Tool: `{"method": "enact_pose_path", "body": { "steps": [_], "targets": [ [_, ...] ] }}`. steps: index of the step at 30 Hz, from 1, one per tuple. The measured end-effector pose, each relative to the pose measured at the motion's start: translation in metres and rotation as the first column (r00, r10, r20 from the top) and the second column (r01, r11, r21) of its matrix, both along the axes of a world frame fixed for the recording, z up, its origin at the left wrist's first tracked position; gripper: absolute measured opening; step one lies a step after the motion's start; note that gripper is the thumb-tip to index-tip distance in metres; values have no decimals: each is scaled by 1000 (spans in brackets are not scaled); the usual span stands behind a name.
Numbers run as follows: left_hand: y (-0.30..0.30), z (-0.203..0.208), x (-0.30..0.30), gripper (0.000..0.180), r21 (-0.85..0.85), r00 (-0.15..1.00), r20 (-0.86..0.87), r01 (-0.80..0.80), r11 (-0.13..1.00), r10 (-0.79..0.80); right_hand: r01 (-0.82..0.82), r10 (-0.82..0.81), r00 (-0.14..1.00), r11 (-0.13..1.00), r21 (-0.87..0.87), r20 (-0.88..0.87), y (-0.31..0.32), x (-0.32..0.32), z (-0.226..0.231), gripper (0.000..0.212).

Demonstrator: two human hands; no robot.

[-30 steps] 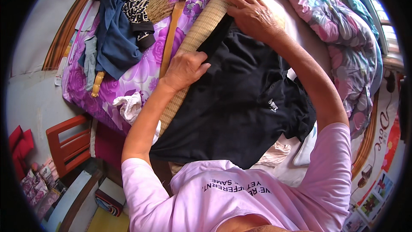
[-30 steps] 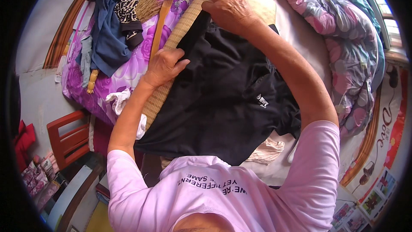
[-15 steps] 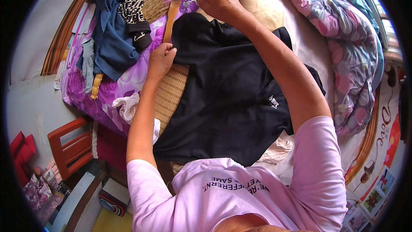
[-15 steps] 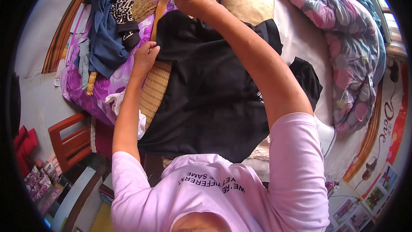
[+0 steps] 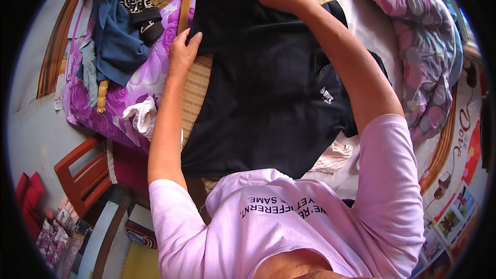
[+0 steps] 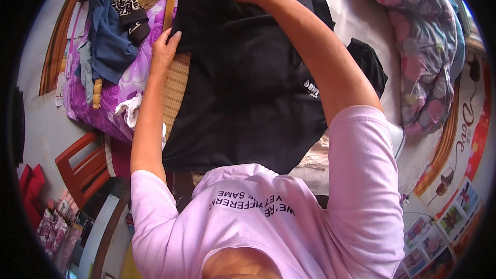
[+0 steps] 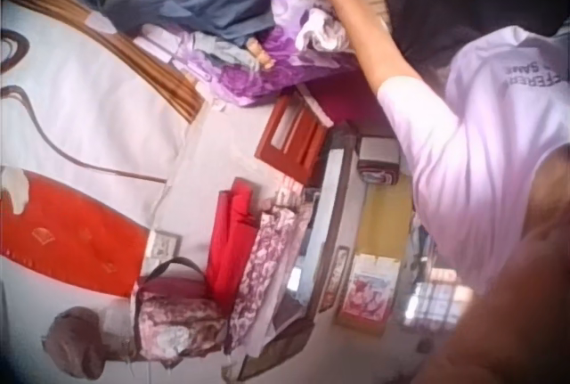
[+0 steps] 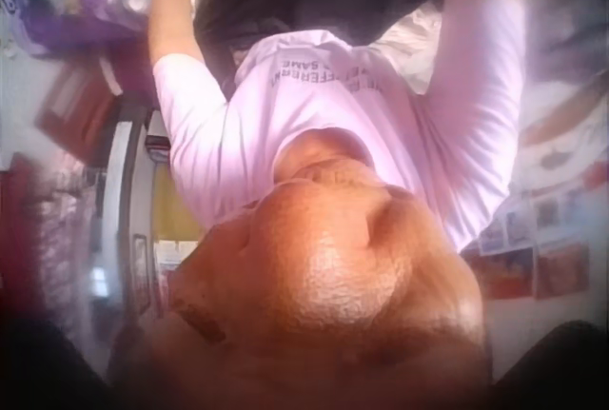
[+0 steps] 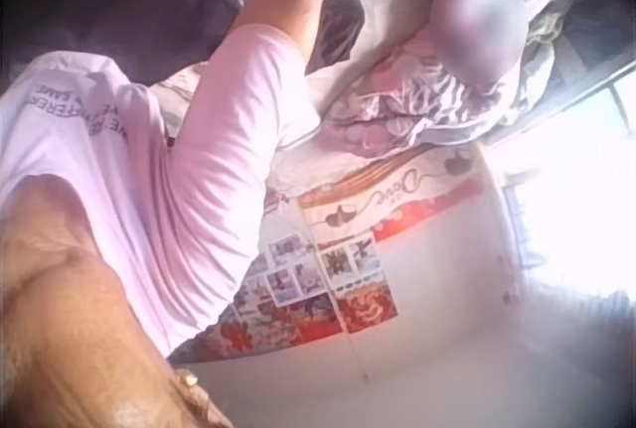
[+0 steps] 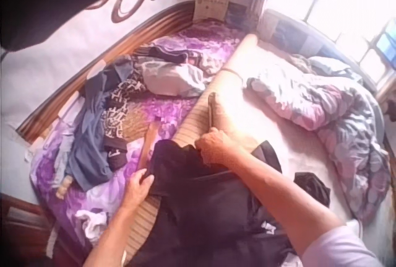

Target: The person folds several garments on a bed, including a black shirt, a light-colored undergarment, a red shirt, and a black polo shirt. Each item is smoothed, folded, and placed in a neat stack on the bed.

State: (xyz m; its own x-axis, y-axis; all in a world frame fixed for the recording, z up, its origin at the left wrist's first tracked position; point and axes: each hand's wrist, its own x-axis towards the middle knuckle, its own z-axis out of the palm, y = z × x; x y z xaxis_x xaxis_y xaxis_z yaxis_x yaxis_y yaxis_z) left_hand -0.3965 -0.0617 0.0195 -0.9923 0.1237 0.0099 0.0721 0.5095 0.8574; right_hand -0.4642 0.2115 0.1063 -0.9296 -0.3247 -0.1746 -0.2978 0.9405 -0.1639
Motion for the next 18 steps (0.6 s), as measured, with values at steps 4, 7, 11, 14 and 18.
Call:
{"method": "enact_pose_path", "body": {
  "steps": [4,7,11,14,18],
  "targets": [
    [11,13,-4,33,39,997,73,-21,999,18,81,-192,939,929,-361,-285,14,-3,-14,8],
    [17,7,-15,24,-80,982,-179,-73,994,58,7,-144,806,972,-233,-574,19,11,-24,10],
    [7,-2,-36,24,-5,972,-35,-234,972,234,125,-232,872,957,-262,-430,18,32,-12,13],
    [2,-15,-31,27,-57,985,73,-155,986,159,190,-315,912,891,-412,-262,24,45,-2,19],
    [-20,-15,-8,31,112,996,54,-74,991,68,12,-213,882,902,-432,-421,46,127,9,20]
  ]
}}
